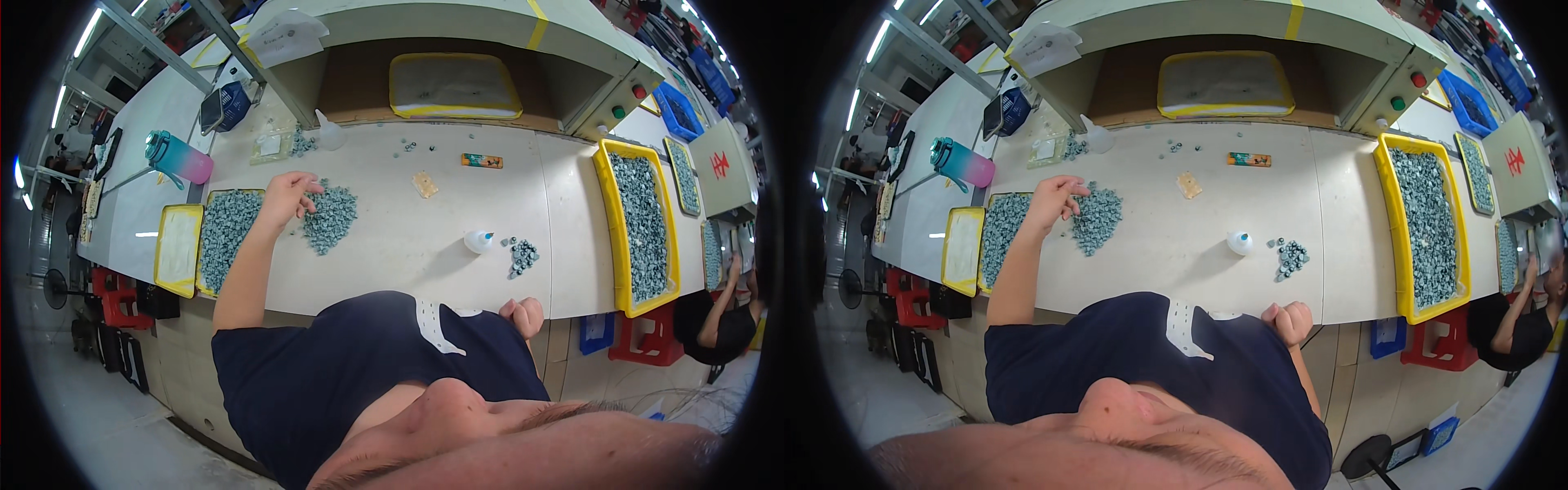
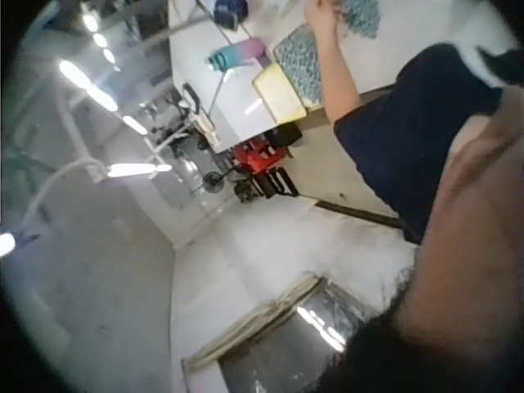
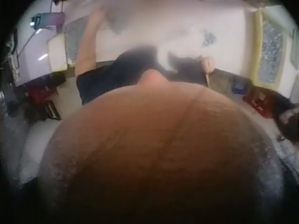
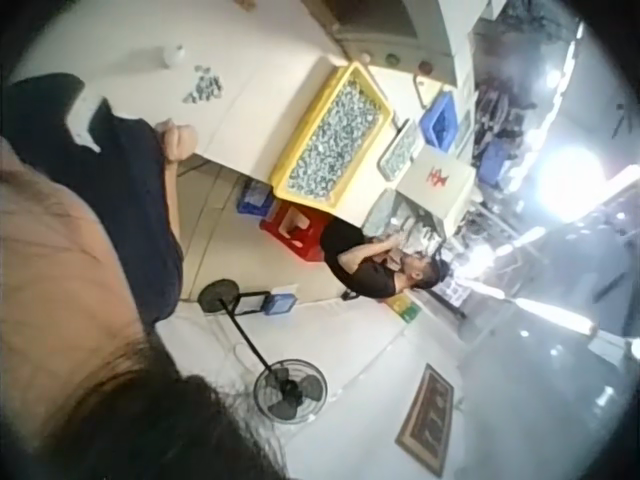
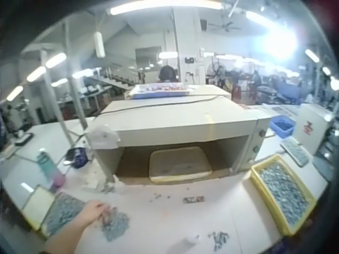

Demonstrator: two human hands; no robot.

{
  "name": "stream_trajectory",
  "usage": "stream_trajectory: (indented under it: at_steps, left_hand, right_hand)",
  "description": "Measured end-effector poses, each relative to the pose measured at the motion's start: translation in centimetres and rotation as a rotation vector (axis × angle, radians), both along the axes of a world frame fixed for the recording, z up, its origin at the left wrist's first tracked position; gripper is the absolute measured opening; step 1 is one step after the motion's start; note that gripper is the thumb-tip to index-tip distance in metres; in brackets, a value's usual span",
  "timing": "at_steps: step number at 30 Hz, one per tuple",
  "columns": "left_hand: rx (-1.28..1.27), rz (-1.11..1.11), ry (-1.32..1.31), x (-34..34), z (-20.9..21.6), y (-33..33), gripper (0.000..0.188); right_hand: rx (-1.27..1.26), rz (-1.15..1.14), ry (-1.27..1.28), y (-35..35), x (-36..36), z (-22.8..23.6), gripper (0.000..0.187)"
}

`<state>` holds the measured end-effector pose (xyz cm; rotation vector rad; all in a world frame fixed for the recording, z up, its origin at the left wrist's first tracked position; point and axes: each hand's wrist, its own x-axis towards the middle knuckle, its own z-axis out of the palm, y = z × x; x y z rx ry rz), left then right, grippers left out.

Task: The person retrieves items from an oven chamber, scoops small parts from a tray onto the table, and applies glue using a squeeze bottle to assemble the parts together by hand.

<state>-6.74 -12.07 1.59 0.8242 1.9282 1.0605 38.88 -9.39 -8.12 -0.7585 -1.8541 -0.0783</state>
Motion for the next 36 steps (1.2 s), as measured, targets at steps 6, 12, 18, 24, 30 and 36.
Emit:
stream_trajectory:
  at_steps: [6,12,18,24,30,36]
  left_hand:
    - [-0.001,0.005,0.222,0.1,1.4,1.3,0.026]
    - [0.199,-0.267,0.368,4.8,1.7,8.0,0.021]
    - [0.550,-0.511,0.795,6.5,-1.1,21.4,0.020]
    - [0.488,-0.430,1.062,5.6,-6.9,29.4,0.017]
    - [0.250,-0.589,1.099,6.6,-7.1,32.6,0.017]
    - [0.196,-0.474,0.832,11.0,-6.0,36.9,0.017]
  right_hand:
    - [0.000,-0.003,-0.007,0.3,0.3,-0.2,0.033]
    - [0.041,-0.007,0.031,0.7,-0.3,-1.3,0.029]
    - [0.012,-0.002,-0.009,0.0,0.7,-0.1,0.030]
    - [0.039,-0.047,0.045,0.1,0.5,-0.6,0.029]
    - [-0.003,-0.049,0.019,0.5,0.7,-0.4,0.029]
    - [-0.016,-0.038,0.005,0.5,0.7,-0.8,0.029]
